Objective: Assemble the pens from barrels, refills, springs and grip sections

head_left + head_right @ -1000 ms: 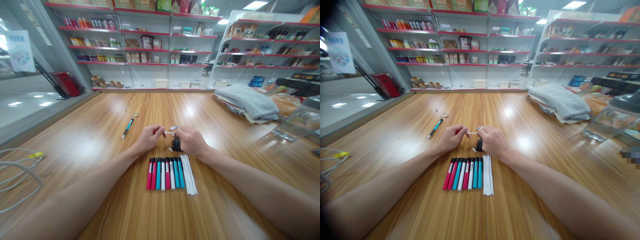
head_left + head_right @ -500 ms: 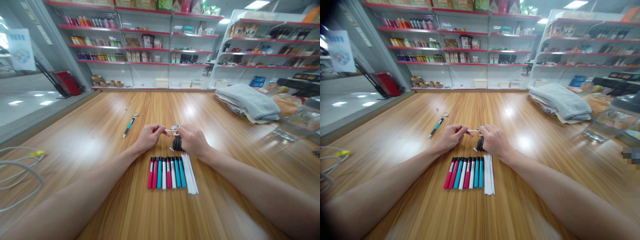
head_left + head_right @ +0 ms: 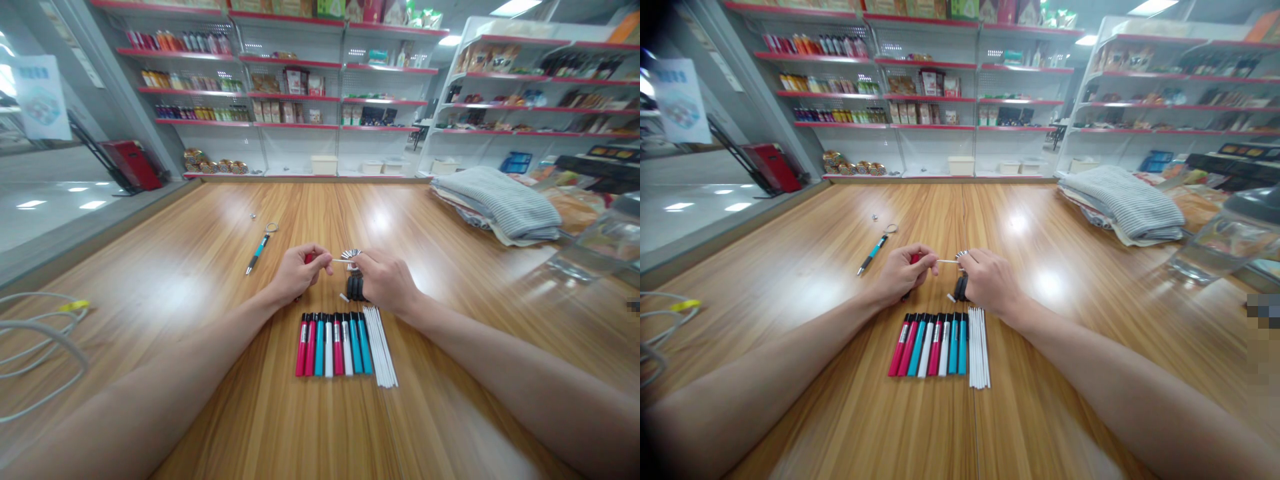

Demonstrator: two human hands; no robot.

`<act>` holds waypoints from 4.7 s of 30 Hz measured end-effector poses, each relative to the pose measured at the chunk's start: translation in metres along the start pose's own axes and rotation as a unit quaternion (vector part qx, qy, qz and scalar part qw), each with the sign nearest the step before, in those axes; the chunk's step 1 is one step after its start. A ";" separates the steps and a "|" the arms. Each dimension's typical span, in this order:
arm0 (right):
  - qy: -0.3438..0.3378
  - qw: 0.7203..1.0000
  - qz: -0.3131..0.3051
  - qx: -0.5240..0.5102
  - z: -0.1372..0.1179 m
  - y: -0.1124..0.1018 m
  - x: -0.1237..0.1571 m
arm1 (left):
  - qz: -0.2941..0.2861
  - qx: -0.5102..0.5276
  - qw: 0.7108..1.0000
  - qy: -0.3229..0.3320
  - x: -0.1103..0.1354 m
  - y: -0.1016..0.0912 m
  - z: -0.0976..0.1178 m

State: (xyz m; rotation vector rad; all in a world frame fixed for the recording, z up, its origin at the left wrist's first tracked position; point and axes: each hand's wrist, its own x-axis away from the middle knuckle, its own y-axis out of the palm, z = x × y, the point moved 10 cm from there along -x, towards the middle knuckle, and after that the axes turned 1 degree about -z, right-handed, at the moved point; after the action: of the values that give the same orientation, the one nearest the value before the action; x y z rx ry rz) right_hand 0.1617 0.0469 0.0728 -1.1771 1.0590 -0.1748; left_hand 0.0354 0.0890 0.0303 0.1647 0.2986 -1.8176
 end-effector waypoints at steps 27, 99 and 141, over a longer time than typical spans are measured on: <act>-0.082 0.995 -0.044 0.031 -0.015 0.007 -0.002 | -0.019 -0.180 0.981 0.070 0.009 0.016 0.019; -0.043 0.997 0.055 0.016 -0.006 -0.013 0.001 | -0.046 -0.434 0.878 0.197 0.016 0.026 0.031; -0.060 0.977 0.098 -0.178 -0.003 -0.014 0.006 | -0.072 -0.521 0.832 0.175 0.015 0.031 0.024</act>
State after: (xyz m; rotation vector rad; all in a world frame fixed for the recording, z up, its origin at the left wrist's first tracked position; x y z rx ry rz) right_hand 0.1683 0.0350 0.0806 -1.3742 1.1194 0.2488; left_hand 0.0624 0.0610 0.0452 -0.3111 1.5433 -1.5180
